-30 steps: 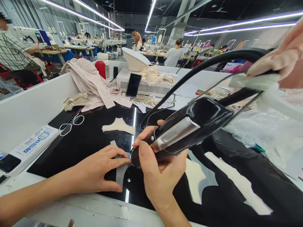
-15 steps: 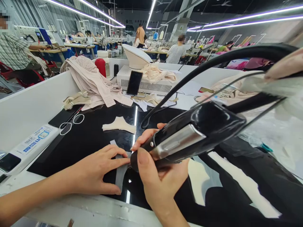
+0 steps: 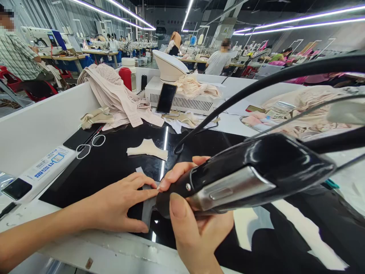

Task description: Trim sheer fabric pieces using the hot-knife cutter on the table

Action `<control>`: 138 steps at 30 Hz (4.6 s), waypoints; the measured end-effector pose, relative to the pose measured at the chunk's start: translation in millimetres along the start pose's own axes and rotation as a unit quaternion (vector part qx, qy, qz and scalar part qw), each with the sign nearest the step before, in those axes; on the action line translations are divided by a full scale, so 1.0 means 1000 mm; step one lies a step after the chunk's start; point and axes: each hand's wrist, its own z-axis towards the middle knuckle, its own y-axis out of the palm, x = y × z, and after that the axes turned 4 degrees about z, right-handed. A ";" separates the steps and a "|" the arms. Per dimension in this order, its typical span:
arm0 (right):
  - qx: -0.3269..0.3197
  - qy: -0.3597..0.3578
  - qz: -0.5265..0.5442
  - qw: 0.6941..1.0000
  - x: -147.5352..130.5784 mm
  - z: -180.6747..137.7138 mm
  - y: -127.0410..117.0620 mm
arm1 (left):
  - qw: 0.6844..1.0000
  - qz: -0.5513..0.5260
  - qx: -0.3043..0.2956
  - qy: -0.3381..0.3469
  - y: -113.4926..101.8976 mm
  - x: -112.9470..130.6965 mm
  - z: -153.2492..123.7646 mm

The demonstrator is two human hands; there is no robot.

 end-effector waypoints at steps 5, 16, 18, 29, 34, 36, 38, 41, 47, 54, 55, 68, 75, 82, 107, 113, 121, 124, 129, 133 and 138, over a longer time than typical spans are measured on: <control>0.019 0.006 -0.018 1.000 0.000 -0.001 0.003 | 1.000 -0.002 0.008 0.011 0.001 -0.001 -0.001; -0.011 0.069 0.005 0.998 -0.020 -0.011 -0.003 | 0.999 -0.009 0.029 0.024 0.001 -0.003 -0.002; -0.015 0.066 0.007 0.998 -0.020 -0.014 -0.004 | 0.999 -0.006 0.026 0.022 0.001 -0.003 -0.001; 0.021 0.029 -0.014 0.999 -0.017 -0.006 -0.003 | 0.998 -0.032 0.047 0.035 0.004 -0.007 -0.002; 0.058 0.010 -0.046 0.997 -0.020 0.004 -0.015 | 0.996 0.020 0.070 0.044 0.006 -0.012 -0.002; 0.070 0.000 -0.056 0.996 -0.021 0.008 -0.019 | 0.994 0.043 0.083 0.064 0.008 -0.012 -0.002; 0.075 -0.013 -0.065 0.995 -0.021 0.011 -0.024 | 0.991 0.046 0.094 0.086 0.010 -0.011 -0.002; 0.082 -0.026 -0.082 0.993 -0.019 0.015 -0.028 | 0.989 0.034 0.095 0.111 0.012 -0.009 -0.002; 0.086 -0.015 -0.078 0.993 -0.019 0.018 -0.021 | 0.989 -0.013 0.095 0.112 0.011 -0.010 -0.001; 0.020 0.005 -0.026 0.999 -0.014 0.005 -0.004 | 0.993 -0.055 0.034 0.101 0.009 -0.008 0.000; 0.012 0.008 -0.026 1.000 -0.013 0.004 -0.003 | 0.993 -0.056 0.031 0.095 0.009 -0.007 0.000; -0.001 0.026 -0.032 0.999 -0.018 -0.003 -0.007 | 0.995 -0.062 0.013 0.080 0.007 -0.006 0.001; -0.002 0.026 -0.030 0.999 -0.020 -0.003 -0.008 | 0.995 -0.057 0.015 0.082 0.007 -0.007 0.001; -0.002 0.032 -0.022 0.999 -0.021 -0.005 -0.007 | 0.995 -0.055 0.014 0.079 0.008 -0.007 0.002; 0.022 -0.004 -0.015 1.000 -0.008 -0.001 -0.004 | 0.998 -0.028 -0.004 0.061 0.008 -0.010 -0.002; 0.011 0.004 -0.017 1.000 -0.007 -0.003 -0.004 | 0.997 -0.022 0.000 0.071 0.009 -0.010 -0.001; 0.018 0.013 -0.004 1.000 -0.011 -0.007 0.000 | 0.997 -0.022 0.006 0.078 0.010 -0.012 0.000; 0.009 0.015 0.009 1.000 -0.011 -0.011 0.004 | 0.997 -0.024 0.004 0.079 0.009 -0.012 0.000; -0.012 0.032 -0.002 0.999 -0.010 -0.016 0.005 | 0.997 -0.026 0.001 0.079 0.010 -0.012 0.000; -0.029 0.049 -0.008 0.998 -0.013 -0.014 0.003 | 0.996 -0.026 0.005 0.086 0.010 -0.013 0.000; 0.064 0.007 -0.027 0.998 -0.021 0.004 -0.007 | 0.994 -0.016 0.032 0.101 0.008 -0.011 -0.001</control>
